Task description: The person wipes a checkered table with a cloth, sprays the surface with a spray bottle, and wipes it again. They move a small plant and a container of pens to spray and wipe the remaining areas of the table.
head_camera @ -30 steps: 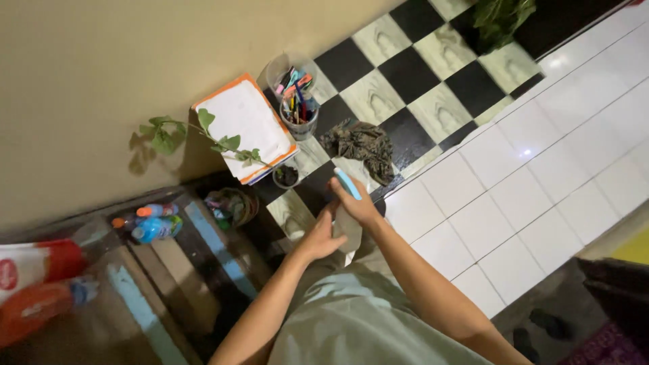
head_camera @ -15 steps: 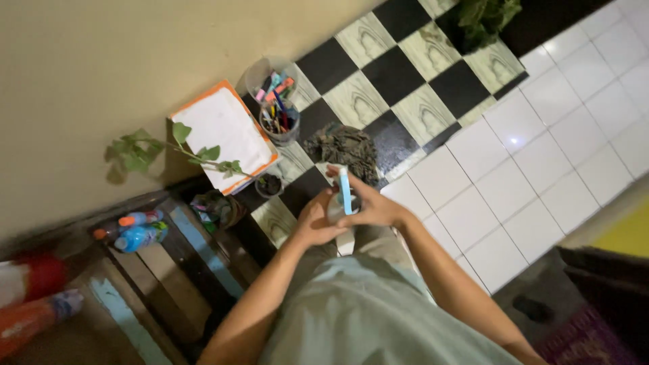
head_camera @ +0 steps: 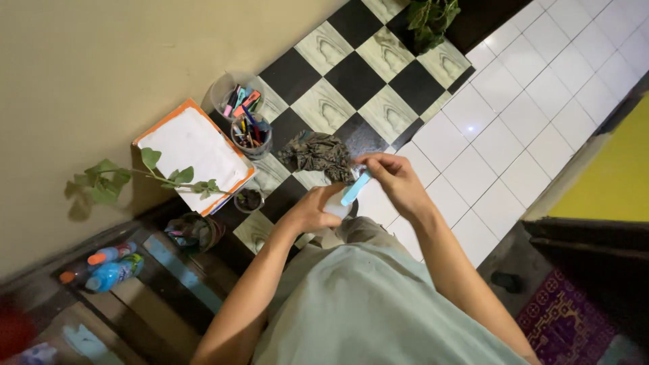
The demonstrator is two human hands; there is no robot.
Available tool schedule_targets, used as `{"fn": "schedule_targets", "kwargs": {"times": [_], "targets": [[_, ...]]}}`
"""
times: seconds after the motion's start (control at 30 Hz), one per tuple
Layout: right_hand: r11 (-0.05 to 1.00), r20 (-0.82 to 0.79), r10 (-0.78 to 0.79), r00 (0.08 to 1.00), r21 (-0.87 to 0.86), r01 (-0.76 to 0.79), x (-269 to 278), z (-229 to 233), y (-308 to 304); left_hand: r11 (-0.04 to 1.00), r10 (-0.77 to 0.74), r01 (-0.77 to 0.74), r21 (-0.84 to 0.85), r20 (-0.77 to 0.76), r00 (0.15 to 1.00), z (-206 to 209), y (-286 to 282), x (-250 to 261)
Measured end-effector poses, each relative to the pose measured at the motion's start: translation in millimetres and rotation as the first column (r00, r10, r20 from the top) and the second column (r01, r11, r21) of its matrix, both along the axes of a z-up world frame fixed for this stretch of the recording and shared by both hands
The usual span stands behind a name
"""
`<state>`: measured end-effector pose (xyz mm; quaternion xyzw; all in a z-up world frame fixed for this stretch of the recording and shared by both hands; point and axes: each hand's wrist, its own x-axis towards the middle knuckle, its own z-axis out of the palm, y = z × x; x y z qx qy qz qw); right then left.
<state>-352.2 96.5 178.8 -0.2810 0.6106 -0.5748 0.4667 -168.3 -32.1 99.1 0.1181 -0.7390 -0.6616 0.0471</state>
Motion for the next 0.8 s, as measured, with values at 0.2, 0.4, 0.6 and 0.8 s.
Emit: {"fn": "schedule_targets", "kwargs": {"times": [0.2,0.4,0.6,0.8], "targets": [[0.998,0.057,-0.056,0.997,-0.004,0.056,-12,-19,14,0.876,-0.119,0.148,0.459,-0.092,0.989,-9,-5,-5],[0.998,0.124,-0.061,0.99,0.005,0.061,-9,4,16,0.883,-0.252,0.234,0.407,-0.011,0.968,13,-15,-4],[0.998,-0.099,-0.018,0.995,0.05,0.023,-23,7,30,0.861,-0.289,0.26,0.438,0.0,0.957,27,2,-11],[0.997,-0.123,0.006,0.992,-0.077,-0.015,-30,7,59,0.808,-0.323,0.272,0.523,0.007,0.947,32,28,-19]]}}
